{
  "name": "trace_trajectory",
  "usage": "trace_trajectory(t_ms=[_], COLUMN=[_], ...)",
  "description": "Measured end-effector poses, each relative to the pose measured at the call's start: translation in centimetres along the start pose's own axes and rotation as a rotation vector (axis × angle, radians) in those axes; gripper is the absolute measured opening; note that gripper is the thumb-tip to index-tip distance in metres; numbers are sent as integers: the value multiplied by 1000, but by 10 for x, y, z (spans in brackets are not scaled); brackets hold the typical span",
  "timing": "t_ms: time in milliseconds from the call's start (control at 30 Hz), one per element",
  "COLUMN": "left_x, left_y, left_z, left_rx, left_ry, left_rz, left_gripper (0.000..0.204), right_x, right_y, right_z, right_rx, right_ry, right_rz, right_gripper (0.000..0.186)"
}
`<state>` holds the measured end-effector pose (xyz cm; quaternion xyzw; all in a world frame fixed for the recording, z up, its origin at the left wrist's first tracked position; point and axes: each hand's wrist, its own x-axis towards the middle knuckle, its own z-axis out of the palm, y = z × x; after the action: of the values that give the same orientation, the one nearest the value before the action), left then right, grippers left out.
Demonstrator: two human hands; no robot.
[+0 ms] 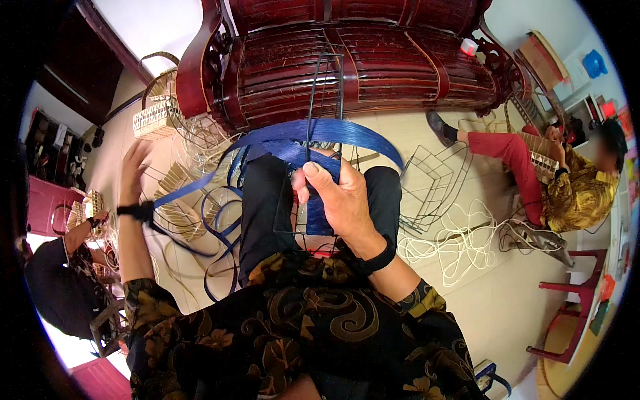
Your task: The person weaves blue plastic straps around a wire basket frame, pulling the straps tight and tucking them under existing layers.
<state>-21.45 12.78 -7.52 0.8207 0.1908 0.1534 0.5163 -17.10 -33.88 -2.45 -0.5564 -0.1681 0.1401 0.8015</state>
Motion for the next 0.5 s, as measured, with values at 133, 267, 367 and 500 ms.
trace_trajectory(t_ms=[133, 267, 367, 500], left_x=[-17, -29, -4, 48], left_y=[135, 190, 166, 114], left_z=[132, 198, 185, 100], left_rx=[-180, -271, -202, -85], left_ry=[-641, -1021, -966, -83], left_rz=[386, 387, 322, 283], left_gripper=[74, 49, 21, 26], right_x=[-1, -4, -4, 0], right_y=[-2, -5, -4, -1], right_z=[6, 9, 9, 7], right_rx=[-61, -27, -19, 10], right_ry=[11, 26, 34, 16], right_rz=[-3, 26, 31, -3], right_gripper=[27, 23, 22, 25])
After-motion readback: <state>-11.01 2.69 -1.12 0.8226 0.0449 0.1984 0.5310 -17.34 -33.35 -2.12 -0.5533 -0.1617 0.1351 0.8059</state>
